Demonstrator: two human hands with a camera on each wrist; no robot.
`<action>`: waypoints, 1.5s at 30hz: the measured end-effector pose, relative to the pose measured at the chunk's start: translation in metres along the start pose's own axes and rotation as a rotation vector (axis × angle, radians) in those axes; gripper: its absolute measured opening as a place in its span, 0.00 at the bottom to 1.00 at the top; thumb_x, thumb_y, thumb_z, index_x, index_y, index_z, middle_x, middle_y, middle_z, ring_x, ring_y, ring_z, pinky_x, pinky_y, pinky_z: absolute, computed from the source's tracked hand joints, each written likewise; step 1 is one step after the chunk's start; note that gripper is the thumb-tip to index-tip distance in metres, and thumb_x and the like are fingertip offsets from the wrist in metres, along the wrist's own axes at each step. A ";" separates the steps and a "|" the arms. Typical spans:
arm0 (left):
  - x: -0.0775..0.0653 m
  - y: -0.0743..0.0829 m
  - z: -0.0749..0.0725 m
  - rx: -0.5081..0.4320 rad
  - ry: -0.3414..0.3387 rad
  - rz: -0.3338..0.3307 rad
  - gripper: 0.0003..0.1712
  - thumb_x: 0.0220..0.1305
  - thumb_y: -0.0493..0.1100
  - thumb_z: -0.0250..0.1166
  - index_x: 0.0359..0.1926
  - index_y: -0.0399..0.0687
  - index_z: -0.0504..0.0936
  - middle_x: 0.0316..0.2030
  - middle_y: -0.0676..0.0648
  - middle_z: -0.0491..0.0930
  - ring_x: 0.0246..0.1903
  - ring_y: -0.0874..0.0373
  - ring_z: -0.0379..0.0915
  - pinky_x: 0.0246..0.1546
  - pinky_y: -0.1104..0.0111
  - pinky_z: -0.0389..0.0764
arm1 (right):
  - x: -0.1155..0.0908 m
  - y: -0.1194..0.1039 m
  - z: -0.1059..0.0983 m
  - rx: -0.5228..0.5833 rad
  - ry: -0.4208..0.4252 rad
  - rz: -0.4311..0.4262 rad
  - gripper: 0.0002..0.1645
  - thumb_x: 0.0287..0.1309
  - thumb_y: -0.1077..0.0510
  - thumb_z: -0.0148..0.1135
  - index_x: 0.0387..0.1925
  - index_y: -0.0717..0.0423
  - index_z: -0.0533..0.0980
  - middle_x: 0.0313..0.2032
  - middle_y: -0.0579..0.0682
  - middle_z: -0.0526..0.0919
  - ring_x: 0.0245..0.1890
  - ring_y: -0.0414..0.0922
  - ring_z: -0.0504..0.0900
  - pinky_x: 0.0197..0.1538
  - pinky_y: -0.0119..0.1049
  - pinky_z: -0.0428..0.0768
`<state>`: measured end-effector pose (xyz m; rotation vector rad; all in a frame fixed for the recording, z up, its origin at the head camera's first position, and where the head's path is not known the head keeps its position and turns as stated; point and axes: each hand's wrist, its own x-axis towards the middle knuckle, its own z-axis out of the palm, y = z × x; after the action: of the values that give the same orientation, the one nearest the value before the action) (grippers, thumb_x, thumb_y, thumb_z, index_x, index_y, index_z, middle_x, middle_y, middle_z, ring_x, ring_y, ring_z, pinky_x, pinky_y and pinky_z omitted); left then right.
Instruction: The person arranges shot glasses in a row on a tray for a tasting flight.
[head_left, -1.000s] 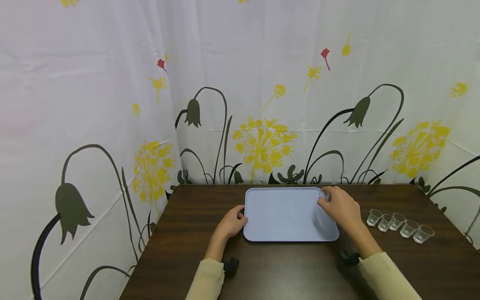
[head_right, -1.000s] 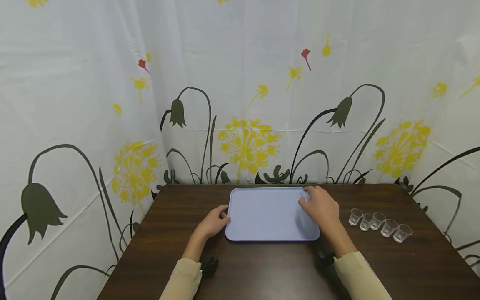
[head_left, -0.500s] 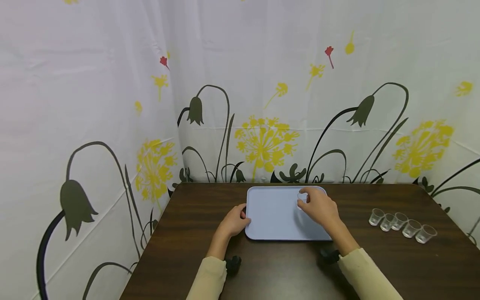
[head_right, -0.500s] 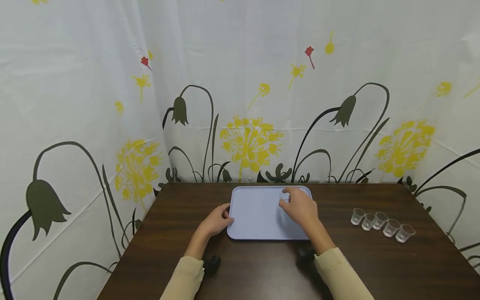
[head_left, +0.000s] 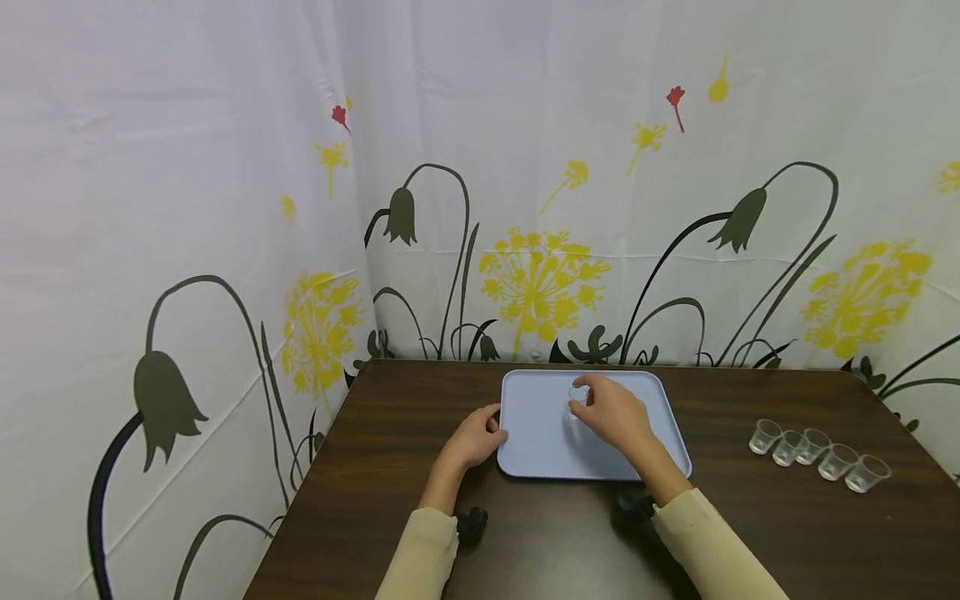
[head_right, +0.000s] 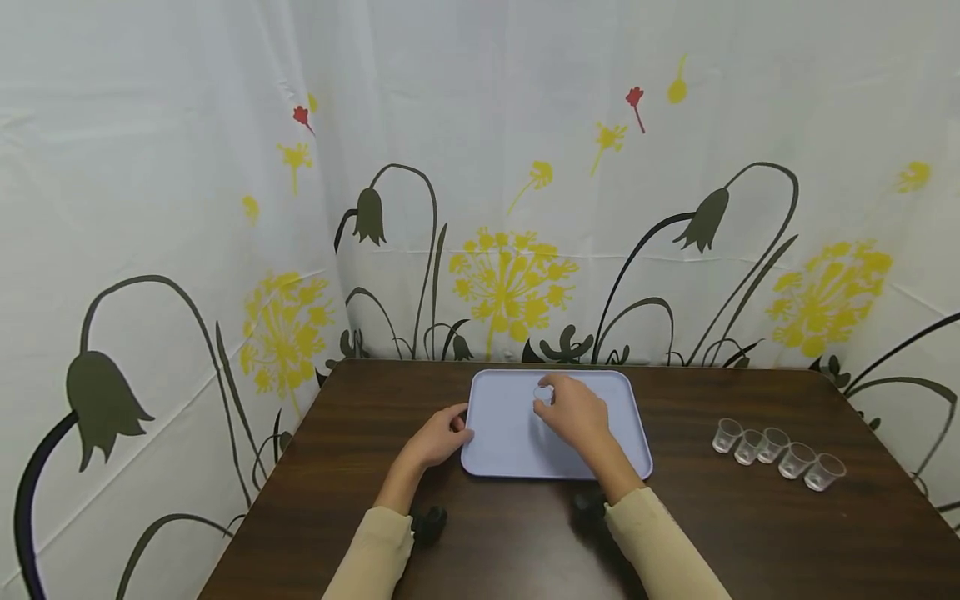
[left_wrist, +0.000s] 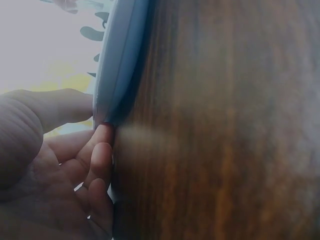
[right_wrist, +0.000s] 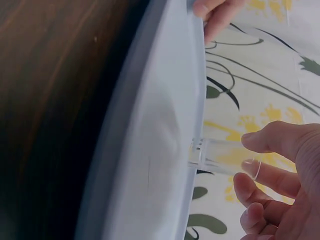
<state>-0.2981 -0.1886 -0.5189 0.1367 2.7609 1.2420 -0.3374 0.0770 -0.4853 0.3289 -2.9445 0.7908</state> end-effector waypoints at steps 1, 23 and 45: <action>0.001 0.000 0.000 -0.002 0.000 -0.002 0.34 0.70 0.38 0.66 0.74 0.30 0.71 0.38 0.46 0.74 0.37 0.55 0.69 0.41 0.63 0.70 | 0.000 -0.001 0.001 -0.002 0.000 -0.002 0.24 0.64 0.45 0.72 0.59 0.45 0.85 0.34 0.43 0.85 0.29 0.42 0.78 0.28 0.41 0.73; 0.004 -0.004 0.000 -0.015 -0.042 0.028 0.33 0.72 0.38 0.64 0.74 0.28 0.71 0.37 0.45 0.74 0.35 0.56 0.68 0.39 0.66 0.69 | 0.008 -0.029 0.033 0.005 -0.036 -0.012 0.22 0.63 0.45 0.75 0.56 0.44 0.85 0.31 0.42 0.84 0.27 0.41 0.78 0.29 0.41 0.73; 0.003 -0.001 -0.001 0.022 -0.047 0.017 0.33 0.74 0.40 0.61 0.76 0.30 0.70 0.39 0.44 0.75 0.35 0.57 0.69 0.39 0.64 0.70 | 0.006 -0.043 0.038 0.001 -0.052 -0.028 0.24 0.63 0.44 0.75 0.58 0.43 0.83 0.31 0.41 0.85 0.26 0.41 0.79 0.28 0.41 0.74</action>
<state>-0.3016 -0.1901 -0.5192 0.1888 2.7395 1.1960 -0.3346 0.0206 -0.4962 0.3966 -2.9803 0.7930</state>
